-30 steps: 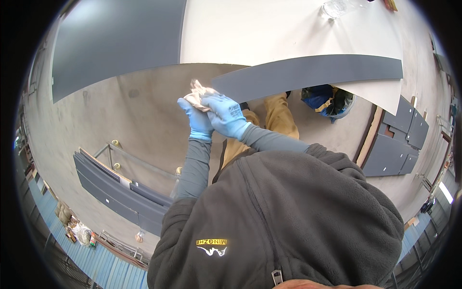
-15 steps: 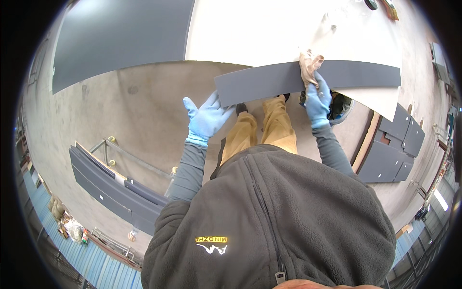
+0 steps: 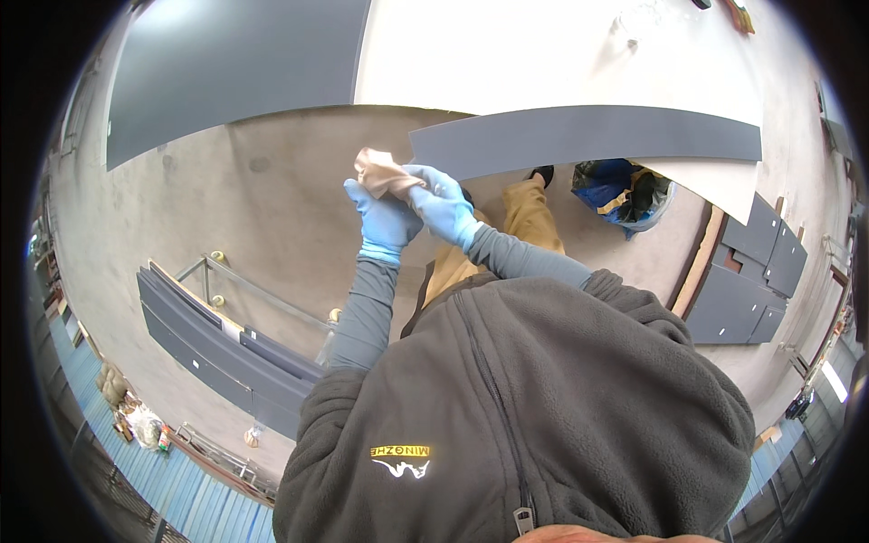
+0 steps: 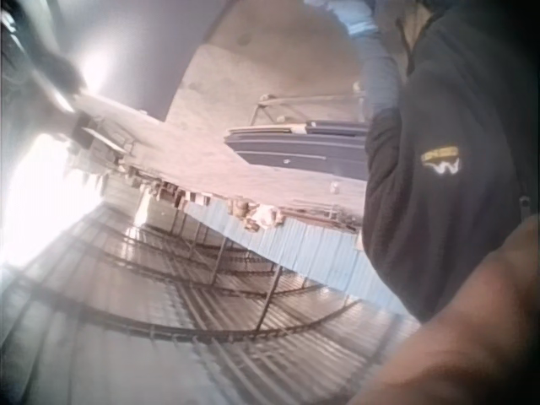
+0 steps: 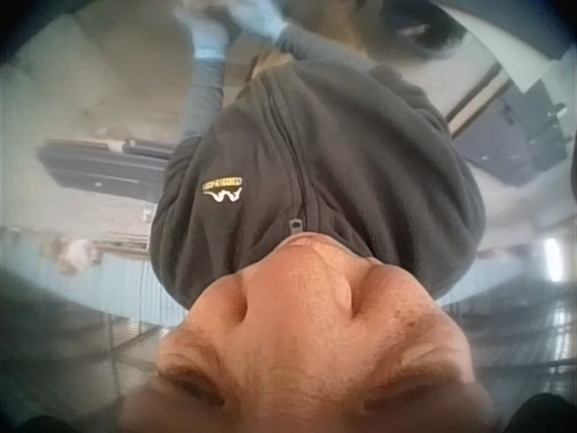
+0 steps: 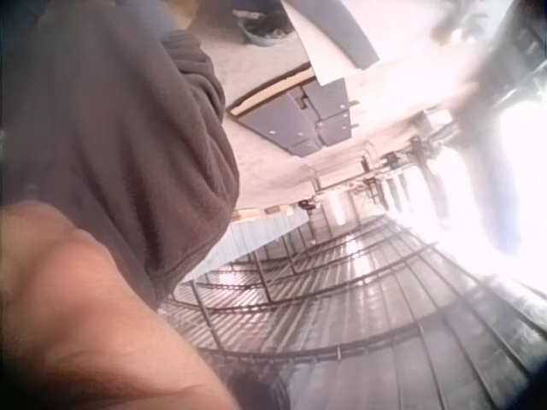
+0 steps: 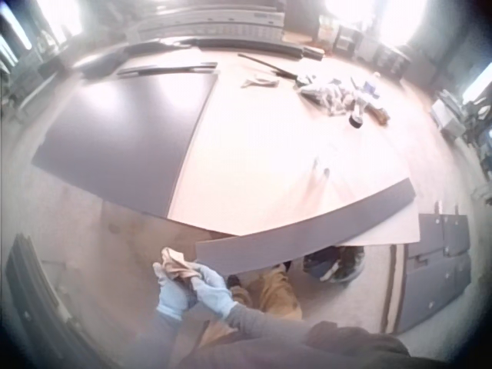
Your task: The person picks up a long gray metal panel, places it on a white table, and wipes it with a cloth. They pour water from a bottle onto the cloth and continue wiping the panel. The person then places the cleaned panel on a stack of similar panels on the floor and repeats the process with another panel.
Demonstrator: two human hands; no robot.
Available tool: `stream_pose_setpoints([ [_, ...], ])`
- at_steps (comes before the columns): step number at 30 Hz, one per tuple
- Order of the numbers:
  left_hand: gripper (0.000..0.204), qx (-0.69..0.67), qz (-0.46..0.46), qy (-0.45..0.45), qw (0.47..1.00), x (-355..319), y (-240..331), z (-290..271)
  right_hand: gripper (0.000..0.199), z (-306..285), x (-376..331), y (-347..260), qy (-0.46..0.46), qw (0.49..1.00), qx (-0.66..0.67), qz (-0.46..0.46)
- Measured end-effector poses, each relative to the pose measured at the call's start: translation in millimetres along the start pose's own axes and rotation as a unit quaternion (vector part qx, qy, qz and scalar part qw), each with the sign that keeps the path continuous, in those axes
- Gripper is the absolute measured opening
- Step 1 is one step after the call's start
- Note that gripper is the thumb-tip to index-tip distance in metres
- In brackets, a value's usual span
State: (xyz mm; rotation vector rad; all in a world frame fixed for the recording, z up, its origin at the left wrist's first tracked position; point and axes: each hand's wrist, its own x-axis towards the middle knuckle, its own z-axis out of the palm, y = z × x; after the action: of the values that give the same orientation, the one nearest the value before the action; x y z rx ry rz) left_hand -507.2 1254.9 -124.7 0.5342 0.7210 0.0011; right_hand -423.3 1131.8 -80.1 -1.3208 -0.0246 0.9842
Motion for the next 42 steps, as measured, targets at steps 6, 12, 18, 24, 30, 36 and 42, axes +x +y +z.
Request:
stream_pose_setpoints([
  [6,0.115,-0.009,0.092,0.159,0.983,-45,29,33,0.030,-13,-14,-9,-0.011,0.948,0.313,0.066],
  [12,0.094,0.568,0.400,0.141,0.705,-84,26,-41,0.026,49,-20,-18,0.031,0.970,0.155,0.184],
  [18,0.078,0.377,-0.111,0.458,0.797,-127,-80,-198,0.034,62,-15,-30,-0.028,0.996,0.017,0.079],
  [24,0.076,0.270,0.125,0.276,0.914,-55,-41,-117,0.023,-84,-37,-88,0.096,0.989,0.043,-0.107],
  [30,0.078,0.083,-0.015,0.065,0.994,5,-5,35,0.037,-324,-69,-152,0.487,0.830,-0.151,-0.228],
  [36,0.091,0.318,0.043,-0.069,0.944,15,1,71,0.030,-382,-17,-86,0.535,0.568,-0.592,-0.200],
  [42,0.100,0.503,0.119,-0.043,0.855,20,-4,68,0.023,-180,23,-42,0.251,0.603,-0.631,-0.419],
])
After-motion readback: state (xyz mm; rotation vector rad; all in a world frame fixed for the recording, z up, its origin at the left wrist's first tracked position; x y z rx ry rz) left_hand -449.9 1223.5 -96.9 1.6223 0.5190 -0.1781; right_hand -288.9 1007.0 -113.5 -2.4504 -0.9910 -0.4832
